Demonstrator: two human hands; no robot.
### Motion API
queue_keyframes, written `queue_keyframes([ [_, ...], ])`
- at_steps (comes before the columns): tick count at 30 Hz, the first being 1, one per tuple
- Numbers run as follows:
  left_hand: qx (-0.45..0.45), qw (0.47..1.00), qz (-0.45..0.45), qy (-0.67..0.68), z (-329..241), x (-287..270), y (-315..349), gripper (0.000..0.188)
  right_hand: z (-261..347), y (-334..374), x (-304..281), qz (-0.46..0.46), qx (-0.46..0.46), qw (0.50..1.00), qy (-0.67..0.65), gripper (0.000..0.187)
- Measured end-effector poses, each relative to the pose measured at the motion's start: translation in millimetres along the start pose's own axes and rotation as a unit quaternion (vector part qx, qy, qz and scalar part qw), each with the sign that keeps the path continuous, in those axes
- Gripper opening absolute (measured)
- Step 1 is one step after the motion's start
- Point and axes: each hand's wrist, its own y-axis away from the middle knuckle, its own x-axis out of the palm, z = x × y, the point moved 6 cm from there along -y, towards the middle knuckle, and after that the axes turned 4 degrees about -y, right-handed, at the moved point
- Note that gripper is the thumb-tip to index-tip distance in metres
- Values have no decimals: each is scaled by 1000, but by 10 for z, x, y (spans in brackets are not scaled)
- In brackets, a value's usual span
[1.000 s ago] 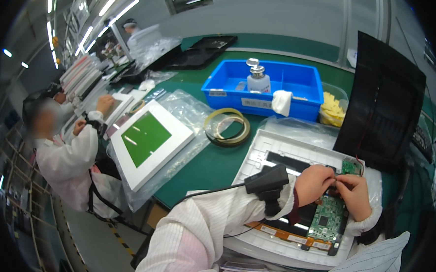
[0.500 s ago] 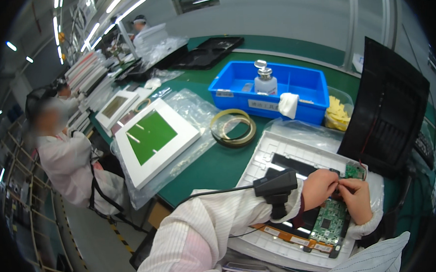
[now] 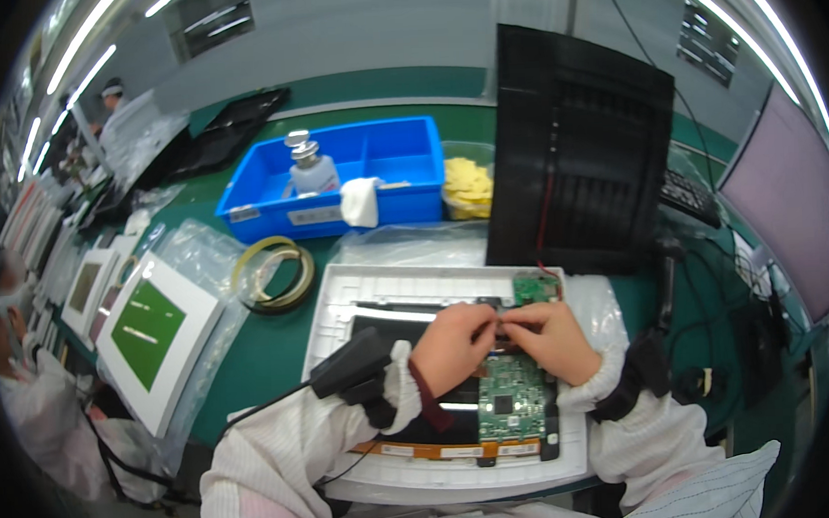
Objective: The person connects a ribbon cable to a circuit board on a tablet assembly, secures it with a small piece of tape, and then applies a long black strip of tape over the connection.
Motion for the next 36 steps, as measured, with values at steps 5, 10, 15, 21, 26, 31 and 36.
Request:
queue_keyframes([
  [5,-32,999,22,15,-41,21,-40,8,-29,51,-92,-24,39,998,-36,15],
  [10,-50,998,-2,27,-43,-31,-18,9,6,49,-68,-21,36,998,-41,15],
  [15,-37,999,-15,-2,-45,-56,-13,11,5,40,-59,-18,24,999,-33,15],
  [21,-39,999,-13,-1,-41,-45,-13,10,-11,45,-64,-23,26,999,-28,16],
  [26,-41,999,-15,-5,-47,-47,-11,11,-23,42,-40,3,39,999,-7,15],
  [31,-45,999,-14,-3,-64,-46,-24,11,-27,39,-47,8,28,1000,-10,14],
  [36,-47,999,-12,-1,-71,-37,-27,11,33,39,-49,4,-1,1000,17,13],
])
